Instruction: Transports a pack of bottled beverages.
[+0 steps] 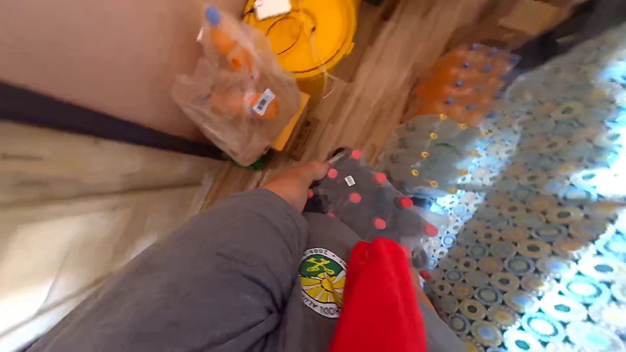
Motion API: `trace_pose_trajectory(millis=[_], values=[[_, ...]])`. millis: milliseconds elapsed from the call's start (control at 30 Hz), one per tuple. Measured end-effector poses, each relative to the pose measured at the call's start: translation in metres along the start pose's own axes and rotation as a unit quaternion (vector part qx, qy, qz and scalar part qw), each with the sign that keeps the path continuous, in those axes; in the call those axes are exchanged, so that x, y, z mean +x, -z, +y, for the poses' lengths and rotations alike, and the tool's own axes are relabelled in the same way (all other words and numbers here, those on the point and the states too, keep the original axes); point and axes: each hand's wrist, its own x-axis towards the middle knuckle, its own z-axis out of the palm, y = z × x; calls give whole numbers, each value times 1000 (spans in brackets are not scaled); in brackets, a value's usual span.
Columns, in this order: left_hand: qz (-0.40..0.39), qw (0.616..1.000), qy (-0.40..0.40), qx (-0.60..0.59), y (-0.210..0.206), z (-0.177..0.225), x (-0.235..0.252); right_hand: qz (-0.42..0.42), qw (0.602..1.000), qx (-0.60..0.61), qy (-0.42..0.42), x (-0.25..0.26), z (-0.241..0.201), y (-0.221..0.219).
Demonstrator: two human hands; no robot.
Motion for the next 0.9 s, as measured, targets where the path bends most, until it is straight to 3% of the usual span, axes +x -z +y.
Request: trace_pose_trajectory(millis=[33, 67, 100, 133, 167, 233, 333, 467, 633, 767, 900], values=[[0, 1000, 1, -25, -2, -10, 1, -79, 988, 81, -106, -3, -31, 19], [3, 999, 3, -41, -6, -22, 3, -58, 990, 129, -2, -8, -23, 15], [7, 999, 6, -50, -9, -35, 5, 47, 954, 216, 201, -2, 5, -10], [8, 998, 9, -61, -11, -47, 4, -49, 978, 200, 36, -19, -39, 13], [9, 997, 12, -70, -13, -59, 2, -103, 972, 188, -97, -28, -77, 27], [14, 996, 14, -92, -20, -84, -1, -51, 969, 167, -177, -18, -82, 14], [8, 993, 25, -111, -24, -113, -13, -35, 977, 141, -157, 24, -24, -7], [25, 989, 31, -141, -31, -141, -18, -46, 978, 125, -158, 8, -40, -14], [26, 991, 11, -129, -29, -162, -31, 5, 983, 142, -115, -25, -35, -35], [14, 998, -8, -57, -12, -156, -55, 12, 982, 118, -149, -69, -65, -35], [18, 999, -32, -4, -4, -142, -59, 7, 986, 87, -139, -80, -51, -45]])
